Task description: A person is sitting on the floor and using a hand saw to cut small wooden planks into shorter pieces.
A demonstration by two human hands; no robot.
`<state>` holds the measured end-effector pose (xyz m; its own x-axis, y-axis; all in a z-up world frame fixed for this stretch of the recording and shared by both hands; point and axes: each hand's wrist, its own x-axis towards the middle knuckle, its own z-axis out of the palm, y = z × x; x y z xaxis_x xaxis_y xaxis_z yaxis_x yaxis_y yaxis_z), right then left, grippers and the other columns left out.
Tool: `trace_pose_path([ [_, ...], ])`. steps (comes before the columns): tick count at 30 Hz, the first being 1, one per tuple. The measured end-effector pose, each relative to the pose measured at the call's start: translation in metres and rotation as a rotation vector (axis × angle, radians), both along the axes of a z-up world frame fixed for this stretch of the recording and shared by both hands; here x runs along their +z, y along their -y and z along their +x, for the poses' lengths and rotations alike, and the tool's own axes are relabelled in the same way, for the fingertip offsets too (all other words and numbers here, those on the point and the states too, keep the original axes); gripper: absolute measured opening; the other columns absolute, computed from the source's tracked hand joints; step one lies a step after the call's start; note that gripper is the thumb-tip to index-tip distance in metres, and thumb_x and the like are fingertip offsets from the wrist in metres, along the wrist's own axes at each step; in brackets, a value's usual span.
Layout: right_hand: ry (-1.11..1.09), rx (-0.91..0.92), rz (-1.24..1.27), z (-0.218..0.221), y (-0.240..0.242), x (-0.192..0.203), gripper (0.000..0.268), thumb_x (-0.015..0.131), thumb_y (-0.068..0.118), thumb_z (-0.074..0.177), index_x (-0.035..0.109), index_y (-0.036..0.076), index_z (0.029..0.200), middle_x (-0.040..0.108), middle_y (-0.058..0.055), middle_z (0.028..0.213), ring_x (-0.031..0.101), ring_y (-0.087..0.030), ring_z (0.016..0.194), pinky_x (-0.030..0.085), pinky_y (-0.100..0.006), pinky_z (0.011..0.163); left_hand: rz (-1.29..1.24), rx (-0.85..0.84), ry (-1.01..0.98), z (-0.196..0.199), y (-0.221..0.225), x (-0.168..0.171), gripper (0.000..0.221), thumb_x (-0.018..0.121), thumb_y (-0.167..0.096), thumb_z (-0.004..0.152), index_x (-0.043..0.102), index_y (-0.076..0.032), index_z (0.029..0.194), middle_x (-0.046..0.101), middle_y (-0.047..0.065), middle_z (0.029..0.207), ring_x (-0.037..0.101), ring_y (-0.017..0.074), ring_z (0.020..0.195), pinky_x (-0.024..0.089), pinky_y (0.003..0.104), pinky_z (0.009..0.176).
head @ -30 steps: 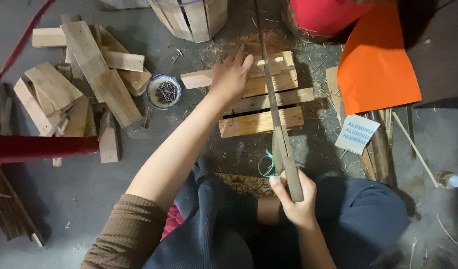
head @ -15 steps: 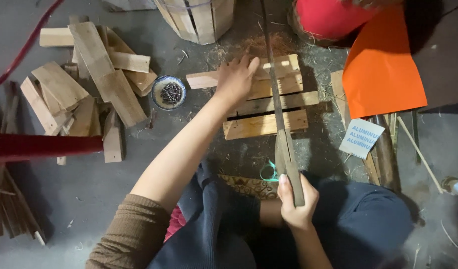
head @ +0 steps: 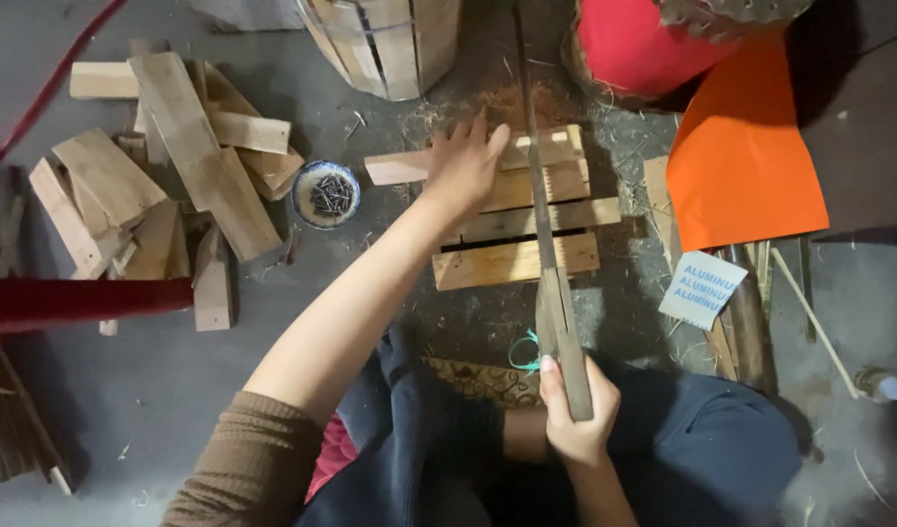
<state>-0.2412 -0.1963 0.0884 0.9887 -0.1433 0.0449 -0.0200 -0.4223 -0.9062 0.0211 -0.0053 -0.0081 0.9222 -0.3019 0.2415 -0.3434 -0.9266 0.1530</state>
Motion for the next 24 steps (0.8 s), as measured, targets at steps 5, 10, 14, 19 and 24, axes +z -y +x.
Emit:
trace_pose_path([
  [5, -0.028, -0.014, 0.077, 0.004, 0.002, -0.001, 0.011, 0.065, 0.004, 0.091, 0.062, 0.001, 0.081, 0.058, -0.001, 0.057, 0.047, -0.01, 0.046, 0.041, -0.023, 0.047, -0.026, 0.02, -0.091, -0.004, 0.003, 0.001, 0.032, 0.056, -0.017, 0.09, 0.052, -0.009, 0.12, 0.059, 0.023, 0.12, 0.06, 0.0413, 0.103, 0.047, 0.054, 0.083],
  [10, -0.117, -0.043, 0.056, -0.028, 0.01, 0.001, 0.007, 0.066, 0.005, 0.088, 0.069, -0.001, 0.089, 0.063, -0.002, 0.059, 0.051, -0.01, 0.048, 0.043, -0.023, 0.047, 0.001, 0.022, -0.121, -0.007, 0.004, 0.01, 0.029, 0.052, -0.018, 0.095, 0.049, -0.01, 0.123, 0.058, 0.024, 0.126, 0.06, 0.0417, 0.109, 0.048, 0.057, 0.088],
  [14, -0.054, -0.014, 0.017, -0.03, 0.012, 0.003, 0.006, 0.065, 0.004, 0.086, 0.068, 0.001, 0.08, 0.062, 0.0, 0.057, 0.049, -0.011, 0.046, 0.042, -0.023, 0.048, 0.032, 0.01, -0.219, -0.014, 0.004, 0.032, 0.032, 0.051, -0.01, 0.093, 0.049, -0.008, 0.124, 0.052, 0.028, 0.142, 0.058, 0.0432, 0.116, 0.047, 0.059, 0.091],
  [19, -0.034, -0.054, 0.001, -0.029, 0.011, 0.001, 0.012, 0.071, 0.007, 0.084, 0.072, -0.002, 0.091, 0.068, -0.004, 0.059, 0.055, -0.012, 0.044, 0.046, -0.023, 0.045, -0.048, 0.024, 0.021, -0.006, 0.004, -0.004, 0.026, 0.051, -0.017, 0.093, 0.051, -0.007, 0.117, 0.061, 0.021, 0.115, 0.061, 0.04, 0.099, 0.047, 0.053, 0.08],
  [24, -0.197, -0.116, -0.012, -0.042, 0.019, 0.018, 0.017, 0.072, 0.01, 0.082, 0.075, -0.002, 0.094, 0.071, -0.005, 0.063, 0.056, -0.012, 0.05, 0.047, -0.025, 0.051, 0.023, 0.014, 0.075, -0.008, 0.002, 0.005, 0.028, 0.057, -0.015, 0.088, 0.052, -0.007, 0.114, 0.062, 0.02, 0.11, 0.062, 0.0394, 0.097, 0.049, 0.053, 0.087],
])
